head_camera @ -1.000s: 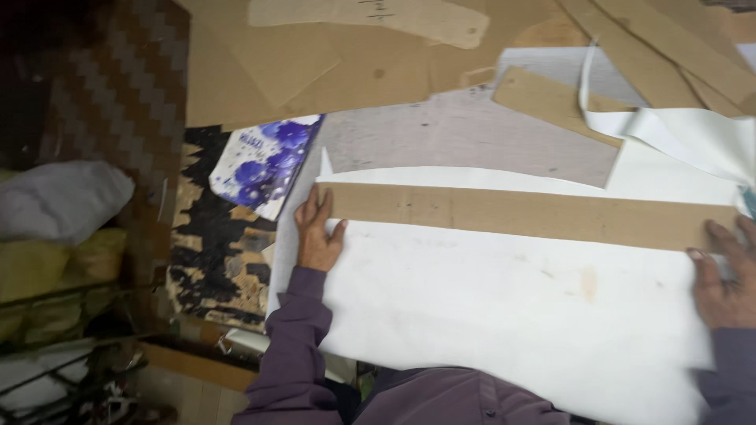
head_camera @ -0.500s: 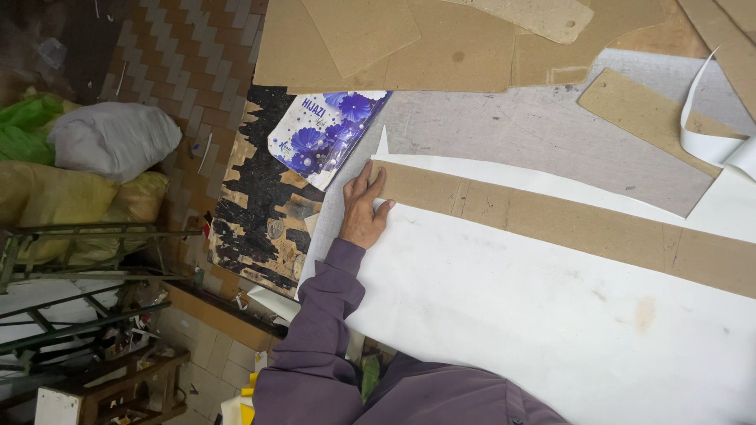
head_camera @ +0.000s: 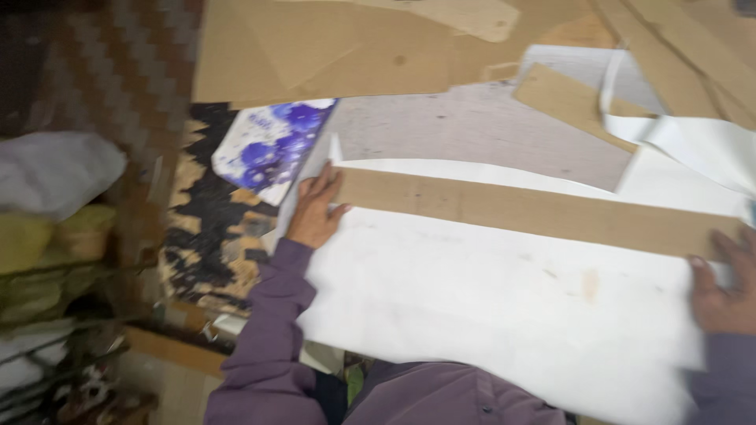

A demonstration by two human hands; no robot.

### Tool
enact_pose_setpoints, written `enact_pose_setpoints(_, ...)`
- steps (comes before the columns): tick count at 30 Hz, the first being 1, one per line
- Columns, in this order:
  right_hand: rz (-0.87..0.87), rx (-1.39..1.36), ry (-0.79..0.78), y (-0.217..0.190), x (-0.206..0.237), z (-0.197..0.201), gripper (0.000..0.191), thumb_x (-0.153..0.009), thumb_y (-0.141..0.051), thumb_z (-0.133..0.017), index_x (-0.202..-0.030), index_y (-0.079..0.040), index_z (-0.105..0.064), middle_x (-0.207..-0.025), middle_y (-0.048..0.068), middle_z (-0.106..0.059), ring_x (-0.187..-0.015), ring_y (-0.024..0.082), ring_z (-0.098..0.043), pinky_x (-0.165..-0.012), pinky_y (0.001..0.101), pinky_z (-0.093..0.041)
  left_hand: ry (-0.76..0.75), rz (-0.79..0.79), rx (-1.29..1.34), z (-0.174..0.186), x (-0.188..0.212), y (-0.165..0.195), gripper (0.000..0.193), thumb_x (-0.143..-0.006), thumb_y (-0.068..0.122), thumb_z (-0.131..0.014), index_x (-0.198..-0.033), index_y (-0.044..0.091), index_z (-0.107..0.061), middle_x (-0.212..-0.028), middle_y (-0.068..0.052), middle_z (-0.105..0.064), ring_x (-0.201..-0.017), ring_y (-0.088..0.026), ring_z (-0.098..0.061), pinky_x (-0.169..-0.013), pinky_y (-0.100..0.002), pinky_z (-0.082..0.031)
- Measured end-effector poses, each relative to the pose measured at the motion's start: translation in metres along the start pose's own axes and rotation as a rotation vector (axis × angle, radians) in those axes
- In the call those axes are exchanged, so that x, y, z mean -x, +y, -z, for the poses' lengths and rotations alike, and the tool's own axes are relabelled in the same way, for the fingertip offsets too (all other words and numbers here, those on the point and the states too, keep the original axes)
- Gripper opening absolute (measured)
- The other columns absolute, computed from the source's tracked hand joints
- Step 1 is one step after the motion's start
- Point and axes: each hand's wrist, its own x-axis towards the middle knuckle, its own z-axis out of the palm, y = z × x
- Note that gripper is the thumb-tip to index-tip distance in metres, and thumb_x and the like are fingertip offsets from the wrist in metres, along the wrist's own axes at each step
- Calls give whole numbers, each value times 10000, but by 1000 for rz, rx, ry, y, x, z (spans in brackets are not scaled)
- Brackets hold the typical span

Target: The person lays a white fabric on a worktable, places a cardboard pattern on it, and traces the outline with a pen. The person then removes the pattern and sets it aside, repeating the process with a second pattern.

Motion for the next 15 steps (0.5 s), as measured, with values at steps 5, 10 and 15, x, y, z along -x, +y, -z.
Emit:
enact_pose_setpoints(5,-98,39,-14,-6,-19,19,440,-978,-313,-729,-1361,-111,-652,-1599,139,-537,-1302,375,-439,-1170,513,-313,-68,-124,-203,6,-12,1,686,-894,292,-713,-1483,9,-504,-1619,-154,-401,-1441,-402,-381,-1173,-469,-360)
enact_pose_setpoints(10,-160,19,-45,-19,-28,28,448,-965,-319,-704,-1385,-171,-664,-1617,109,-516,-1265,357,-433,-1147,489,-307,-118,-115,-159,3,-17,1,702,-930,368,-652,-1524,46,-461,-1636,-159,-369,-1530,-349,-297,-1209,-449,-330)
enact_pose_setpoints(15,-159,70,-52,-19,-30,29,464,-960,-325,-718,-1406,-206,-672,-1611,106,-511,-1241,346,-440,-1139,473,-317,-174,-42,-209,0,-17,-3,696,-911,382,-636,-1523,99,-463,-1641,-145,-361,-1521,-333,-308,-1183,-438,-329)
